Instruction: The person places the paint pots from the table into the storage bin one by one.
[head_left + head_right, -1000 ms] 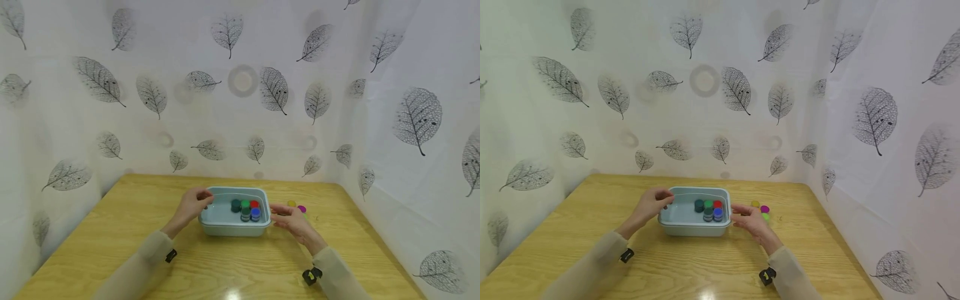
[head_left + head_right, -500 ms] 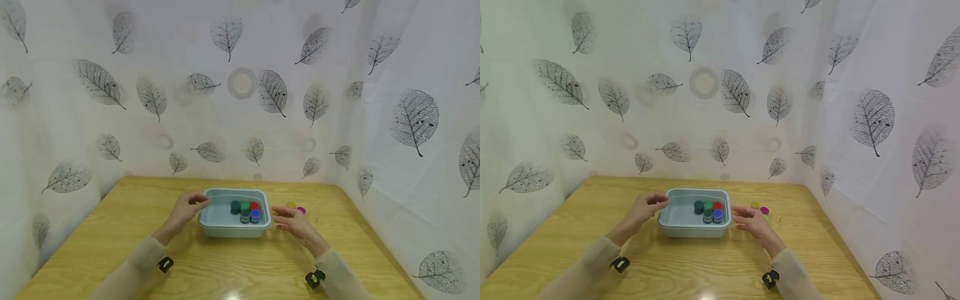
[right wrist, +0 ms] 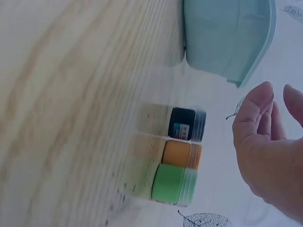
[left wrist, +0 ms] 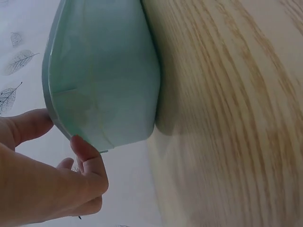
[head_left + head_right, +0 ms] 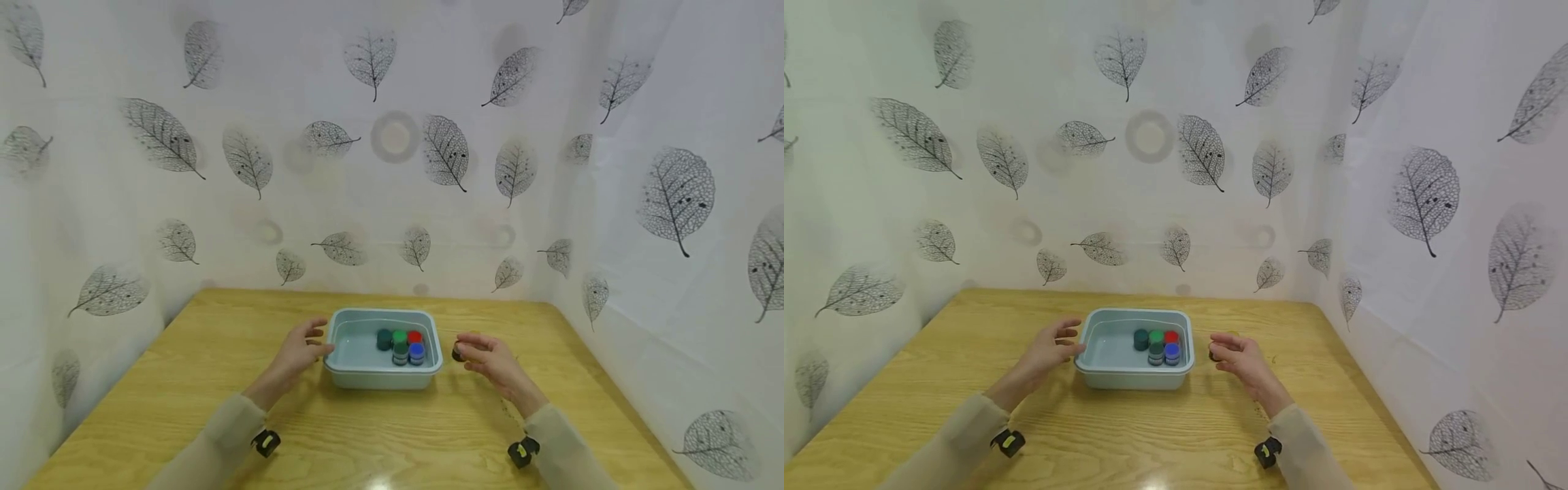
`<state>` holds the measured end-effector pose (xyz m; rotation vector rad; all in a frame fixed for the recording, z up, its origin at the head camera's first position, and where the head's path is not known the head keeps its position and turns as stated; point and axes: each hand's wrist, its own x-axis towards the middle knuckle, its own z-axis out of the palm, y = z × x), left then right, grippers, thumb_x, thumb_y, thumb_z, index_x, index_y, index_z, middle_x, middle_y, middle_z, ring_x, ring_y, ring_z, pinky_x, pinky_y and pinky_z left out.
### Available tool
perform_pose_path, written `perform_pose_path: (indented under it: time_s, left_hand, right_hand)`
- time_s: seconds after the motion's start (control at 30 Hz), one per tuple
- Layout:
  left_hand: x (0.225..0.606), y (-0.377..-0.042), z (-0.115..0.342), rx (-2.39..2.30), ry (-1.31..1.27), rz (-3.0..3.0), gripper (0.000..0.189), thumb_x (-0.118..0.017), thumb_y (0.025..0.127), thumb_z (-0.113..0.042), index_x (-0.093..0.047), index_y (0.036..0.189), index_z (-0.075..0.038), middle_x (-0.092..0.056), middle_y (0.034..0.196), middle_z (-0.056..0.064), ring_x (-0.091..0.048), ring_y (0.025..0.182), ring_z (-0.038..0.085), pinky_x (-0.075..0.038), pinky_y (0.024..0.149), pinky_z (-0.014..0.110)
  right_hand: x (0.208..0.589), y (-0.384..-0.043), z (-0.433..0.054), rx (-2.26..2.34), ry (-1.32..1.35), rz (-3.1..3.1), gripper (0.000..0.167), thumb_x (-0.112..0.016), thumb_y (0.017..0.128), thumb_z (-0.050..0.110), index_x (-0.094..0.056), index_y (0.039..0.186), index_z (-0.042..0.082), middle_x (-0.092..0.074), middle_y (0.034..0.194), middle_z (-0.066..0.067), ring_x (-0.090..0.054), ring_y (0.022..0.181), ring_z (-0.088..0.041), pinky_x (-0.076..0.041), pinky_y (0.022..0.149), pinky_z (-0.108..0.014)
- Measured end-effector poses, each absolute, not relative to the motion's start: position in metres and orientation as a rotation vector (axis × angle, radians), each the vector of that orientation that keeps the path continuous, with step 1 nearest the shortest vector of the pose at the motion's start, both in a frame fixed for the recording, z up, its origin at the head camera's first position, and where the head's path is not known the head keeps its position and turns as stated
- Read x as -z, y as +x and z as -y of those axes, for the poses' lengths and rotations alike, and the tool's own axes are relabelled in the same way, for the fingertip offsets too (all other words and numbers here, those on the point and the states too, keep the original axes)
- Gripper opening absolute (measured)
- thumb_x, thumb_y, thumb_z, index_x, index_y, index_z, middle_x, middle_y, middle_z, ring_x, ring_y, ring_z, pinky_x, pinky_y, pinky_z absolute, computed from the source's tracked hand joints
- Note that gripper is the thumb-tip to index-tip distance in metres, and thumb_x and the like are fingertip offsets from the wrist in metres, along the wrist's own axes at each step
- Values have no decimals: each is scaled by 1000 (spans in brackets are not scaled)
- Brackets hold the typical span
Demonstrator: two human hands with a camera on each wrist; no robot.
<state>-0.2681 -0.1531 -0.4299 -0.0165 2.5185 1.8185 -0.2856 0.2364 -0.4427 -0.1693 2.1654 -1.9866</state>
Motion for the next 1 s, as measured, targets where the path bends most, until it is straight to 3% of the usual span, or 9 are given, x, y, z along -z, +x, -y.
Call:
perform_pose_path:
  time_s: [0.23, 0.37, 0.63, 0.8, 1.0]
  left_hand:
    - [437, -267, 151, -1921, -22, -2401, 59, -65, 90, 1, -41, 144, 1, -47, 132, 27, -57, 109, 32, -57, 80, 33]
    - [439, -266, 151, -1944, -22, -2362, 60, -65, 90, 1, -41, 144, 0, -48, 130, 28, -59, 103, 29, -59, 77, 34]
    - [442, -268, 153, -1957, -12, -2331, 62, -67, 90, -2, -40, 146, -1, -52, 120, 26, -64, 93, 29, -60, 77, 39]
    - [442, -269, 155, -1952, -21, -2323, 62, -69, 90, -4, -42, 145, -3, -54, 105, 15, -60, 81, 20, -59, 74, 38]
    - [442, -271, 155, -1947, -28, -2315, 60, -68, 90, -3, -44, 144, -5, -54, 100, 12, -59, 78, 18, -59, 74, 37]
  right_hand:
    - [444, -289, -248, 1966, -75, -2290, 52, -65, 95, 19, -48, 137, -6, -59, 131, -19, -63, 107, -19, -55, 92, -36]
    - [443, -292, -258, 1955, -46, -2337, 51, -63, 96, 20, -48, 138, -5, -61, 128, -13, -60, 109, -19, -54, 95, -39]
    - [442, -295, -272, 1957, -9, -2375, 51, -64, 96, 20, -49, 138, -4, -65, 118, -2, -62, 102, -17, -56, 85, -30]
    - [444, -297, -278, 1942, 8, -2410, 48, -65, 95, 19, -51, 136, -4, -65, 120, -6, -64, 102, -17, -56, 83, -28]
    - [446, -299, -285, 1875, -26, -2459, 47, -64, 95, 16, -52, 135, -6, -63, 124, -14, -63, 99, -11, -56, 85, -25]
